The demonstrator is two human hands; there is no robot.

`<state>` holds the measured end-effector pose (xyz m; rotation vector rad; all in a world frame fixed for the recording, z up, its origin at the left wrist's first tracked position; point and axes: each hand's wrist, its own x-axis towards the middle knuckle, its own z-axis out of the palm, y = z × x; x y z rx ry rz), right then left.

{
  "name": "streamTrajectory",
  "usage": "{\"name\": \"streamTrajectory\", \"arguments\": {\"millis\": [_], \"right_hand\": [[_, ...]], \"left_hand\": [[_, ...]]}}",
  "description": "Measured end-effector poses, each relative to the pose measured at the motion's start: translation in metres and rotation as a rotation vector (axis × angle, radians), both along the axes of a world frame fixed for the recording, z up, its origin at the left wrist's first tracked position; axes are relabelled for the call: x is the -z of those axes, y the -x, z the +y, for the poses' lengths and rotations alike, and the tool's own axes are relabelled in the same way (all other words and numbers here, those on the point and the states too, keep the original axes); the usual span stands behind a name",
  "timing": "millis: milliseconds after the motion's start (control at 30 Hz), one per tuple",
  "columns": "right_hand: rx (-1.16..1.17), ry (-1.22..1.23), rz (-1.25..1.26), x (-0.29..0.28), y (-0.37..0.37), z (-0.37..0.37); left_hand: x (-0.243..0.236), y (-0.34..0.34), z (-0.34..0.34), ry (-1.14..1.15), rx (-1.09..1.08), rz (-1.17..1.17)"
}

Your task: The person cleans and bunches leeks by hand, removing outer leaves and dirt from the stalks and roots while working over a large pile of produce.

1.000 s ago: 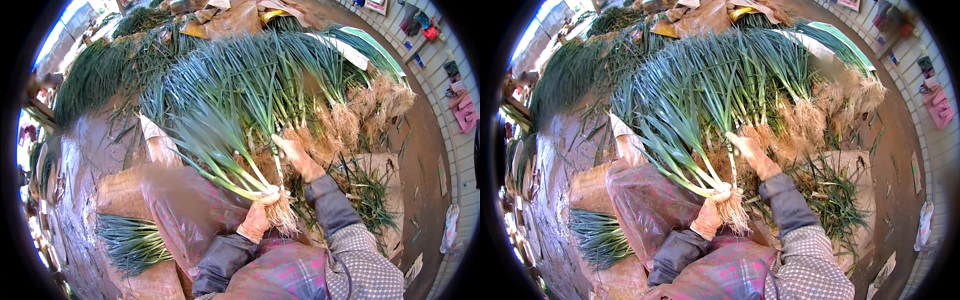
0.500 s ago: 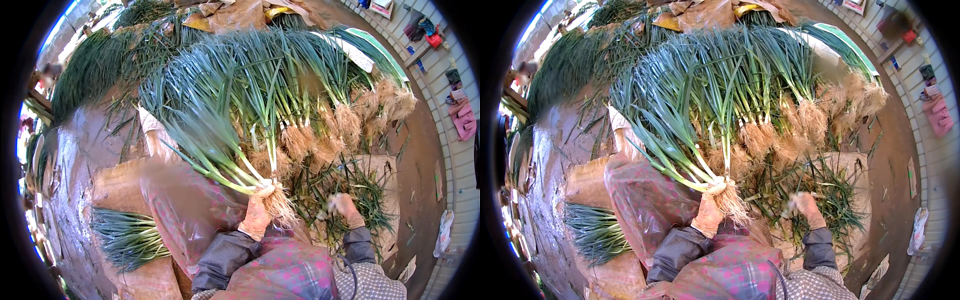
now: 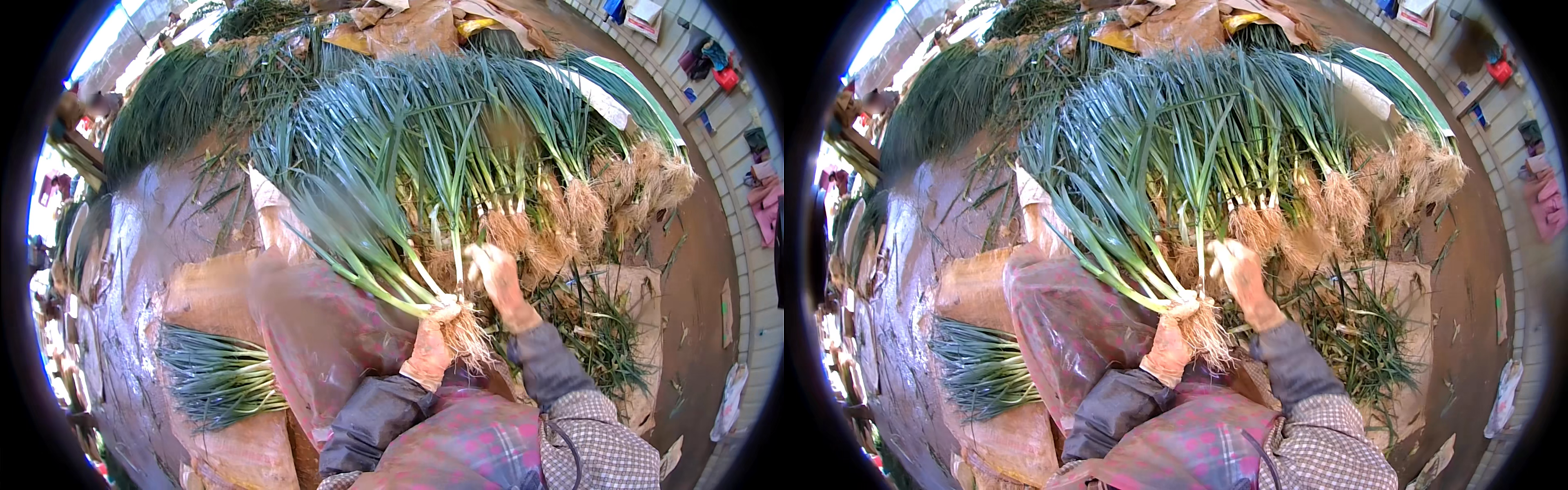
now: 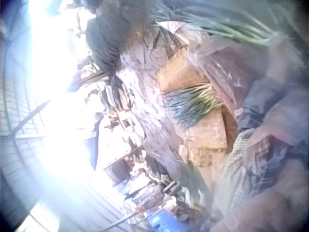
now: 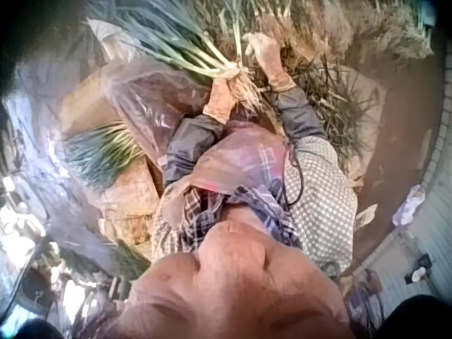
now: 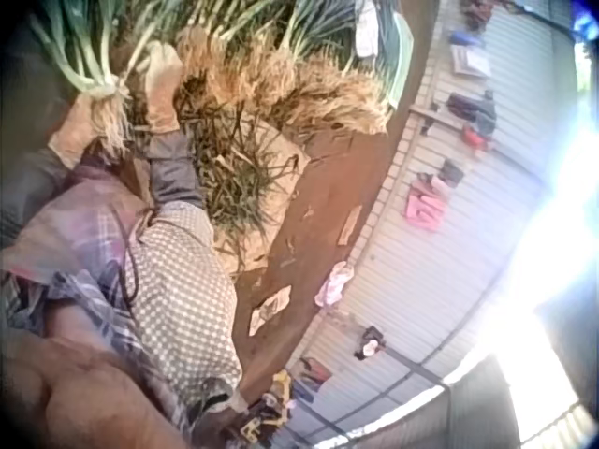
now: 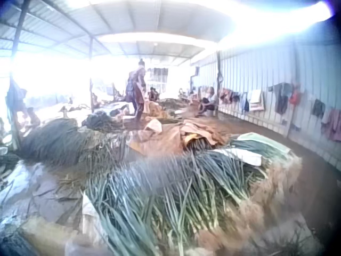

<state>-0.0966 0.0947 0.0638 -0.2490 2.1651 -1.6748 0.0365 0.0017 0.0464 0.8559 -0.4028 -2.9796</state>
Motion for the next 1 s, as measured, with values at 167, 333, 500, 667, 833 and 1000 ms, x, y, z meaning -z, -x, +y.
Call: {"name": "streamTrajectory", "arguments": {"millis": [167, 333, 500, 667, 833, 1000], "right_hand": [[0.253, 0.158, -0.088, -0.027, -0.066, 0.104], [0.001, -0.535, -0.174, -0.007, -0.038, 0.118], [-0.46, -0.585, 0.345, 0.0, 0.001, 0.007], [-0.346, -0.943, 0.849, -0.015, -0.033, 0.0], [-0.171, -0.671, 0.85, 0.01, -0.059, 0.059], [0.769, -0.353, 0.131, 0.034, -0.057, 0.185]], "left_hand": [[-0.002, 0.0, -0.001, -0.024, -0.021, -0.06], [0.005, 0.004, 0.006, -0.001, 0.034, -0.011], [0.011, 0.003, 0.008, 0.104, 0.098, -0.013], [0.02, -0.004, 0.004, 0.174, 0.015, 0.013], [0.018, 0.0, 0.005, 0.09, 0.013, -0.042], [-0.001, -0.006, -0.002, -0.031, 0.066, 0.012]]}}
